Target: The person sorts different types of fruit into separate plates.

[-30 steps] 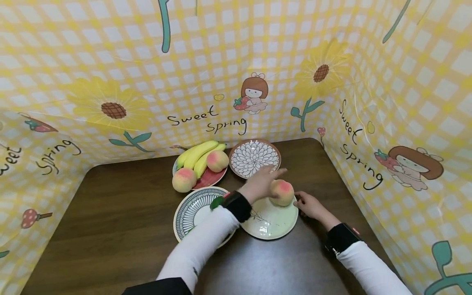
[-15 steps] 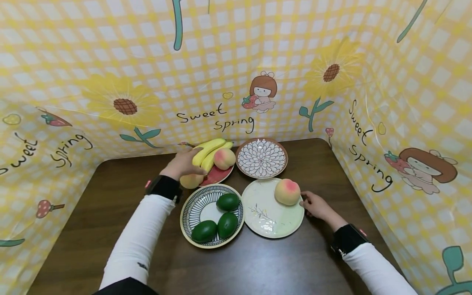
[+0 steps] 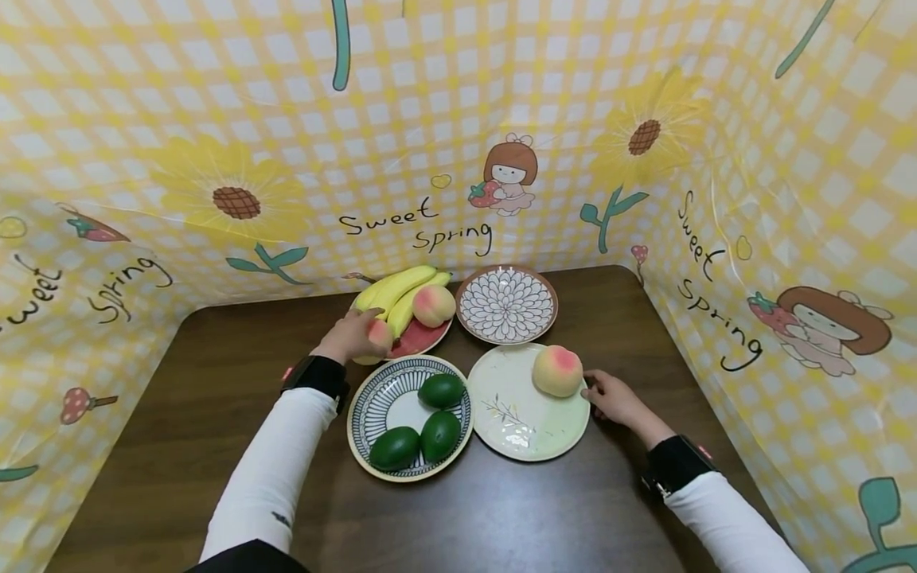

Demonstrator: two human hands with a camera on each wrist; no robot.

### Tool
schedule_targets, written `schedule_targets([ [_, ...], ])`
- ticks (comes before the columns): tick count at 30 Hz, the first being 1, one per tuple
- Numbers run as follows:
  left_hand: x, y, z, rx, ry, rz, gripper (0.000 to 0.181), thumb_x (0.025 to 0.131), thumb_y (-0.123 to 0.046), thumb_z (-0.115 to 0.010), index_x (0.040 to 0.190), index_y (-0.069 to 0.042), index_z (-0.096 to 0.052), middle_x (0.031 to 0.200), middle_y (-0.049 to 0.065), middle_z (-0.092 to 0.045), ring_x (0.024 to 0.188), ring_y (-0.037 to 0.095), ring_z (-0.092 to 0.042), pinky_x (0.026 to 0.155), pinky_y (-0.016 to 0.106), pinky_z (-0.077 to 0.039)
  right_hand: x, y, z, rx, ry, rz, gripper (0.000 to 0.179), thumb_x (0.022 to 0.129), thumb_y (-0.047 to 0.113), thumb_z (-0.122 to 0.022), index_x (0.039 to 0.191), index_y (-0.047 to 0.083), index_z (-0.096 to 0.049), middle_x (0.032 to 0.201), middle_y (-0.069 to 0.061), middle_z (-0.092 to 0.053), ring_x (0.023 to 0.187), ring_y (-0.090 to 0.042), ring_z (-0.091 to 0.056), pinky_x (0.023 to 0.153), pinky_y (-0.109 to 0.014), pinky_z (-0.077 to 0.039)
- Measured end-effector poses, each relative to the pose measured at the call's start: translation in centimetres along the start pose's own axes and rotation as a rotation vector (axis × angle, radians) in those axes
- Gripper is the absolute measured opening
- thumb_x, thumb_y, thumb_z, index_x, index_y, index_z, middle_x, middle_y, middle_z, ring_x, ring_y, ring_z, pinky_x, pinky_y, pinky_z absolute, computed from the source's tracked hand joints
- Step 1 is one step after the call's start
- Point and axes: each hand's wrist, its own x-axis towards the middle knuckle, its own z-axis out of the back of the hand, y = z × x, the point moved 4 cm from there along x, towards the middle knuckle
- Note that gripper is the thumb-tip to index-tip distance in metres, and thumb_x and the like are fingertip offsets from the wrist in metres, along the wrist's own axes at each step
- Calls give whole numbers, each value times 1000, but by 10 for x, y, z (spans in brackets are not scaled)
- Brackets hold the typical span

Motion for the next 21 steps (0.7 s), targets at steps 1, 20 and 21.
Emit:
schedule_targets([
  [1, 0, 0, -1, 6, -2, 4, 92, 84, -36, -79, 159, -7, -34, 157, 38, -30, 139, 60, -39, 112, 67, -40, 0, 0, 0, 0, -1, -5, 44, 102, 7, -55, 138, -17, -45, 77, -12, -59, 60, -15, -56, 56, -30, -50],
  [20, 6, 3, -16, 64, -44, 13, 88, 85, -33, -80, 158, -10, -37, 159, 34, -30, 142, 57, -36, 108, 68, -42, 0, 0, -1, -17, -2, -30, 44, 103, 8, -54, 139, -15, -46, 80, -12, -60, 61, -16, -55, 57, -30, -49],
  [21, 6, 4, -17, 61, -47, 10, 88, 85, -33, -80, 158, -10, -37, 159, 34, -30, 142, 58, -36, 108, 68, -42, 0, -1, -1, -17, -3, -31, 43, 103, 8, -55, 139, -14, -46, 80, -12, -60, 61, -16, -55, 57, -30, -49],
])
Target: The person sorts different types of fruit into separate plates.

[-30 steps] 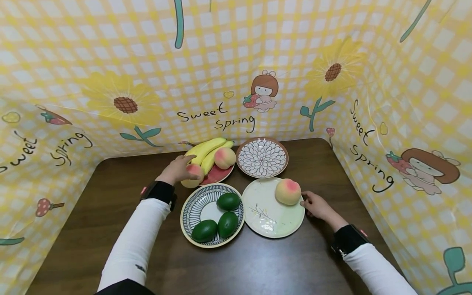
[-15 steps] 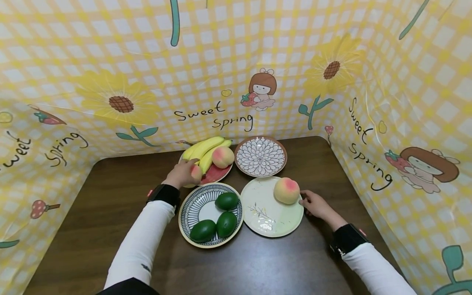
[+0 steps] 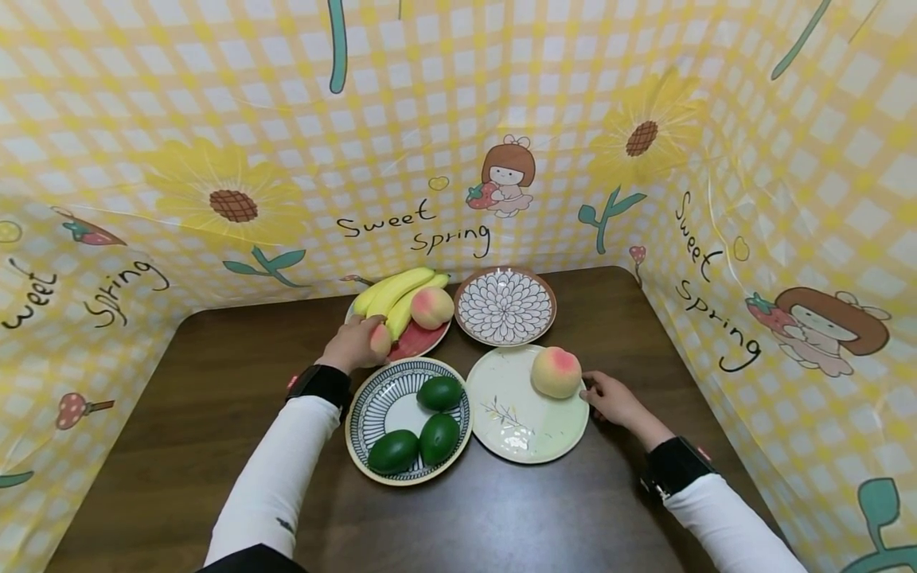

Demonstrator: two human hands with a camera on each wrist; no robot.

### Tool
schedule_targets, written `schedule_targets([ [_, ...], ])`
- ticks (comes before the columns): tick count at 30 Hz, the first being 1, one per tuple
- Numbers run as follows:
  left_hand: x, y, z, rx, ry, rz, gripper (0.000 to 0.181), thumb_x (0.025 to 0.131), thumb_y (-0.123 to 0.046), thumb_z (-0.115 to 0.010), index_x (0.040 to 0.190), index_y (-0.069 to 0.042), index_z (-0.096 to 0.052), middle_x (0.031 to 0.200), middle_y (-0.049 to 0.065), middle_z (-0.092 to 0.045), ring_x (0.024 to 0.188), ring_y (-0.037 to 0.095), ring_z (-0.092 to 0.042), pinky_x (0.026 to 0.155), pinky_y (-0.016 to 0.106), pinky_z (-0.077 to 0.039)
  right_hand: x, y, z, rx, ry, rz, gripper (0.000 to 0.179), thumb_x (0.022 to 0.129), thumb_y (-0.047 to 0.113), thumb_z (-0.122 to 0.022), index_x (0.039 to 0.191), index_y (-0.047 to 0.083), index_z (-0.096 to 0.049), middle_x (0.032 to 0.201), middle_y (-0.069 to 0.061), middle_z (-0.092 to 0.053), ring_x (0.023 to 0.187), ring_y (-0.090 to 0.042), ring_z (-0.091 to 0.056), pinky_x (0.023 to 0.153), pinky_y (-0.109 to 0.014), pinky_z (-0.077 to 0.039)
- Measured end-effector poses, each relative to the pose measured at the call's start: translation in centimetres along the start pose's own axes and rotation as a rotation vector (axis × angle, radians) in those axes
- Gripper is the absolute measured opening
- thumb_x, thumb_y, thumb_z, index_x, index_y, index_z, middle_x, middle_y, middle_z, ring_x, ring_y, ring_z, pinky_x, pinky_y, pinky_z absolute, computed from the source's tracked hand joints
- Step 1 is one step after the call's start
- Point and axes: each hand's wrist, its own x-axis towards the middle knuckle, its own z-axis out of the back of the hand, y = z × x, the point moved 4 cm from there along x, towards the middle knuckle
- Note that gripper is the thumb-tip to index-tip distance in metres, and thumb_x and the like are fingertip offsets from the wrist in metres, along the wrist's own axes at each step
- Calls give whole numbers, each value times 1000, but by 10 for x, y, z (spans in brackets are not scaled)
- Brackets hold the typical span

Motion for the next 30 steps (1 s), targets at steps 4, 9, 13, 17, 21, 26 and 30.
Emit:
schedule_targets([
  [4, -1, 1, 0, -8, -32, -30, 84, 85, -30, -80, 155, -8, -40, 155, 35, -35, 138, 58, -39, 107, 68, -43, 0, -1, 0, 0, -2, 7, 43, 103, 7, -55, 139, -15, -46, 80, -12, -59, 61, -15, -55, 57, -31, -50],
  [9, 0, 1, 0, 0, -49, -53, 79, 86, -28, -79, 153, -6, -43, 152, 36, -39, 135, 59, -42, 106, 68, -44, 0, -1, 1, 5, 0, 9, 44, 103, 7, -54, 139, -15, -45, 80, -12, -59, 60, -15, -55, 57, -31, -50],
  [13, 1, 0, 0, 2, -47, -54, 78, 85, -28, -80, 152, -6, -45, 150, 36, -40, 134, 58, -43, 105, 67, -45, 0, -1, 0, 11, 1, 6, 44, 103, 7, -54, 140, -15, -45, 80, -12, -59, 61, -15, -55, 57, -31, -50],
  [17, -2, -1, 3, 6, -57, -47, 77, 85, -29, -81, 149, -6, -47, 147, 36, -43, 130, 58, -46, 104, 67, -46, 0, -1, -1, 15, 9, 4, 44, 103, 7, -54, 140, -15, -45, 80, -12, -60, 61, -15, -55, 57, -30, -50],
  [21, -3, -6, 9, 6, -74, -48, 74, 86, -28, -79, 148, -6, -47, 145, 36, -43, 127, 58, -47, 102, 66, -47, 0, 0, 1, 14, 6, 8, 44, 103, 7, -54, 139, -16, -45, 79, -12, -59, 60, -16, -55, 56, -29, -50],
  [26, -5, -18, 18, -9, -110, -71, 71, 86, -22, -77, 147, -5, -47, 146, 36, -42, 129, 57, -46, 103, 65, -48, -1, 2, 3, 19, 5, 16, 44, 103, 7, -54, 139, -15, -45, 79, -12, -58, 60, -15, -55, 55, -28, -49],
  [30, -9, -37, 23, -10, -134, -130, 71, 85, -22, -79, 146, -3, -48, 143, 35, -45, 130, 55, -47, 103, 64, -47, -1, 2, 1, 21, 11, 13, 44, 102, 7, -55, 139, -15, -46, 79, -12, -59, 60, -15, -54, 56, -29, -50],
])
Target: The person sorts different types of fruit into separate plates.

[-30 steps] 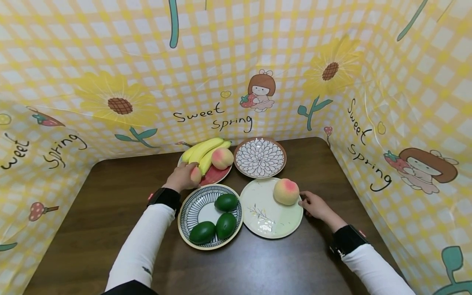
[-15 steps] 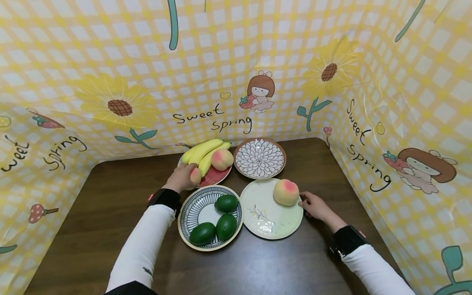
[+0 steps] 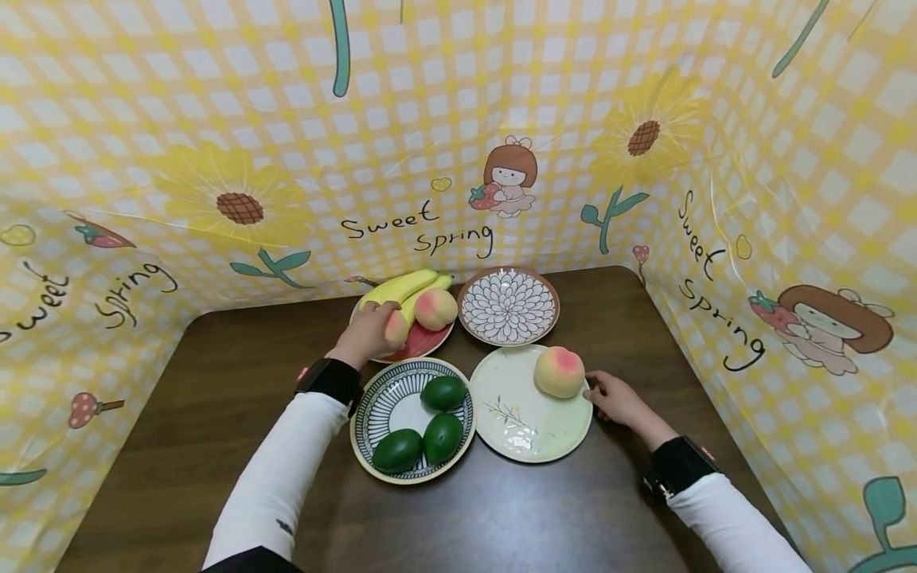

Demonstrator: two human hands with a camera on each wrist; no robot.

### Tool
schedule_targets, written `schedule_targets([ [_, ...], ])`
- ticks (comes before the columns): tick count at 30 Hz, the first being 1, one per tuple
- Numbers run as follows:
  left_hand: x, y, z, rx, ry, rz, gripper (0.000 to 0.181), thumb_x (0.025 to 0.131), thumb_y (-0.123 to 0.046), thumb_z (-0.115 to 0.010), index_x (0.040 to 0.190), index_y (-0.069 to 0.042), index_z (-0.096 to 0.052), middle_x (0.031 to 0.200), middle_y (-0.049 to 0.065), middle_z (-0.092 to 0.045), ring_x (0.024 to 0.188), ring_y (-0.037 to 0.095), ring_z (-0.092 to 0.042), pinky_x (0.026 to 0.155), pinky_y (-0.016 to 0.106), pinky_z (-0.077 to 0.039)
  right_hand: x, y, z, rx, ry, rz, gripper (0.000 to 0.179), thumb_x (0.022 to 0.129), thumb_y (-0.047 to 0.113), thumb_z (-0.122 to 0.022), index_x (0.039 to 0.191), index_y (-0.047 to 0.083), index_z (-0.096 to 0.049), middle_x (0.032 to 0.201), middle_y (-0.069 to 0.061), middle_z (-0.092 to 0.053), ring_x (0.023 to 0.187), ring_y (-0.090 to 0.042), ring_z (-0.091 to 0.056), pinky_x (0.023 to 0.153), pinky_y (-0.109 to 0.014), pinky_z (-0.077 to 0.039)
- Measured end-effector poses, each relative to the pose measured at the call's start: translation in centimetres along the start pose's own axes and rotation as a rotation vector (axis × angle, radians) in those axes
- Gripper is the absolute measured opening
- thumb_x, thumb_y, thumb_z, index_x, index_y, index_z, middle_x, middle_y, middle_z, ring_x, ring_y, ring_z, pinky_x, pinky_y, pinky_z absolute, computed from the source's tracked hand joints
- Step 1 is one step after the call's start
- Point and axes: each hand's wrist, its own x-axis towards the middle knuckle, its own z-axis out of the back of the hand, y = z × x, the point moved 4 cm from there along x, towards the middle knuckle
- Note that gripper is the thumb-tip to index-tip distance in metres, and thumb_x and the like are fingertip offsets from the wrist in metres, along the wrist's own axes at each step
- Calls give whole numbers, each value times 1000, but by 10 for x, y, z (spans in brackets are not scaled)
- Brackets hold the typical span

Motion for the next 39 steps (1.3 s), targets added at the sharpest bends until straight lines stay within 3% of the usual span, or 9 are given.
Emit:
schedule_targets([
  [6, 2, -44, -1, -4, 12, -109, 71, 84, -23, -81, 145, -5, -49, 143, 35, -48, 126, 55, -52, 105, 61, -47, 1, -1, 1, -4, 0, -5, 44, 103, 7, -55, 140, -15, -45, 80, -12, -59, 61, -16, -55, 56, -29, -50],
  [11, 0, -87, -11, -16, 27, -212, 77, 80, -21, -86, 146, -6, -50, 148, 34, -46, 129, 50, -55, 106, 57, -49, 1, -1, 1, -1, -7, 1, 44, 103, 7, -55, 140, -15, -46, 80, -12, -59, 61, -15, -55, 56, -29, -49],
  [16, -10, -133, -32, 4, 82, -319, 77, 82, -24, -86, 148, -9, -48, 143, 29, -51, 128, 44, -56, 103, 54, -52, 0, -1, 2, 1, -8, 3, 44, 103, 7, -54, 140, -15, -45, 81, -13, -59, 61, -16, -55, 56, -30, -50],
  [21, -25, -176, -58, 11, 160, -377, 78, 83, -28, -85, 150, -13, -47, 140, 23, -53, 126, 40, -56, 100, 51, -55, -2, -2, 3, 0, -8, 11, 45, 103, 7, -54, 140, -16, -44, 82, -14, -59, 61, -17, -55, 57, -31, -50],
  [25, -39, -203, -77, 33, 177, -424, 76, 83, -32, -84, 148, -14, -49, 140, 20, -54, 125, 37, -57, 98, 45, -56, -2, -3, 4, -1, -12, 18, 44, 103, 7, -54, 140, -16, -44, 81, -14, -59, 61, -16, -55, 57, -30, -49],
  [32, -54, -230, -106, 78, 159, -471, 74, 81, -36, -86, 144, -19, -51, 135, 13, -56, 111, 28, -59, 86, 35, -57, -4, -2, 3, 25, -14, 33, 43, 101, 5, -53, 137, -17, -45, 79, -14, -59, 59, -16, -53, 55, -30, -49],
  [39, -61, -228, -128, 75, 138, -427, 65, 77, -34, -87, 132, -21, -56, 129, 10, -57, 103, 25, -59, 75, 29, -54, -3, 2, 0, 25, -19, 48, 43, 101, 6, -54, 137, -16, -46, 80, -13, -59, 60, -16, -54, 55, -30, -49],
])
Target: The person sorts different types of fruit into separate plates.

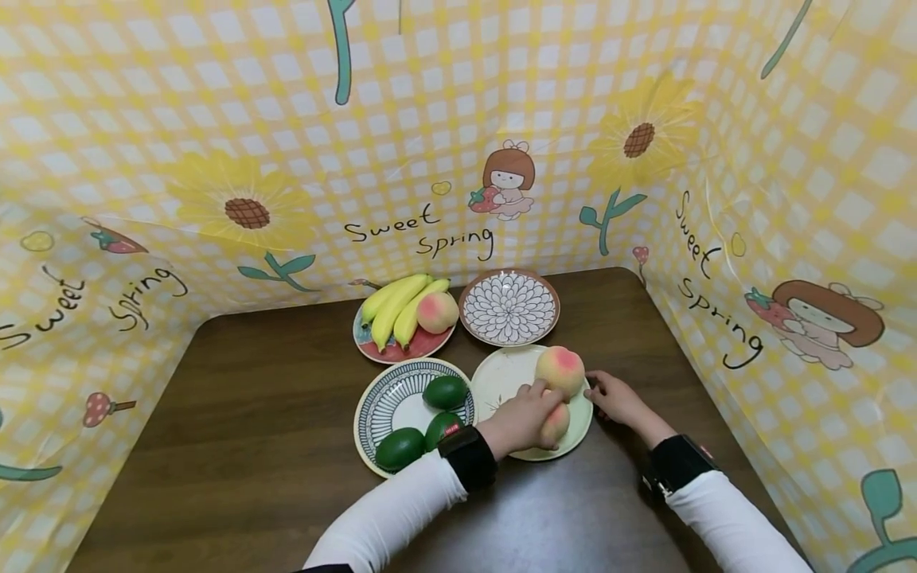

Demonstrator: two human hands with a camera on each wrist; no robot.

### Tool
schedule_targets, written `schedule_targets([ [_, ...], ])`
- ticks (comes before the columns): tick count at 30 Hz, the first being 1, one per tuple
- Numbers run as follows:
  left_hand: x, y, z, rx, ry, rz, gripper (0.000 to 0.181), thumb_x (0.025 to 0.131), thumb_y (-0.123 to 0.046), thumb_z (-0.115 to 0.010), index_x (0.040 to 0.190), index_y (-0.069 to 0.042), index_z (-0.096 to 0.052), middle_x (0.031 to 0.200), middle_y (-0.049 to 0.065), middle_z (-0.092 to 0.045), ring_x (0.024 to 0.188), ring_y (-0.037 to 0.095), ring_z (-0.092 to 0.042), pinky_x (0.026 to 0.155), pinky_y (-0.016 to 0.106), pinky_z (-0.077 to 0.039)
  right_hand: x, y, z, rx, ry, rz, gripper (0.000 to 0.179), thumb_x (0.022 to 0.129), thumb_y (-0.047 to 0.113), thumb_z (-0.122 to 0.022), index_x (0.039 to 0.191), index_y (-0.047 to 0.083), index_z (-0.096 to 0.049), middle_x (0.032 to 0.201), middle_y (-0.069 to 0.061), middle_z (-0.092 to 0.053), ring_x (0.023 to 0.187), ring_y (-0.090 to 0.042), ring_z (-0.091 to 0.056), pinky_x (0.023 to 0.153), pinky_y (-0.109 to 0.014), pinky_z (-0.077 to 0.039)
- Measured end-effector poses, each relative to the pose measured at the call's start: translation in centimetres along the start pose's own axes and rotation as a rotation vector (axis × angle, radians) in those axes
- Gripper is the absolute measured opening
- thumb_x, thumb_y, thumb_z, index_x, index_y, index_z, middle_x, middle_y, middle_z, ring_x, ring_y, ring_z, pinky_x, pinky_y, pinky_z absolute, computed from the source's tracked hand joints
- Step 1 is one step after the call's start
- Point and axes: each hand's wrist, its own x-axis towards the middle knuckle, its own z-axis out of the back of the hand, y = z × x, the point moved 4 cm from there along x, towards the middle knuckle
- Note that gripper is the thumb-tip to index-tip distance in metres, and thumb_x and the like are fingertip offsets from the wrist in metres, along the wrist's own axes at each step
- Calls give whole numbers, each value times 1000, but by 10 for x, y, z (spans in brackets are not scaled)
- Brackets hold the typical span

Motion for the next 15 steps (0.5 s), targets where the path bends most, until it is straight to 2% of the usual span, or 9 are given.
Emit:
schedule_targets([
  [9, -4, 1, -7, 48, -97, 8, 72, 73, -33, -92, 134, -19, -56, 135, 15, -54, 108, 28, -60, 79, 31, -56, 0, 2, 0, 1, -5, 30, 42, 101, 5, -54, 135, -18, -46, 78, -13, -58, 57, -14, -52, 54, -30, -48],
  [15, -3, 1, -10, 80, -99, 7, 81, 70, -40, -93, 139, -22, -54, 136, 14, -52, 110, 27, -60, 77, 32, -56, 0, 1, 0, -8, -4, 26, 42, 101, 5, -53, 135, -18, -46, 78, -12, -58, 57, -13, -52, 53, -27, -47],
])
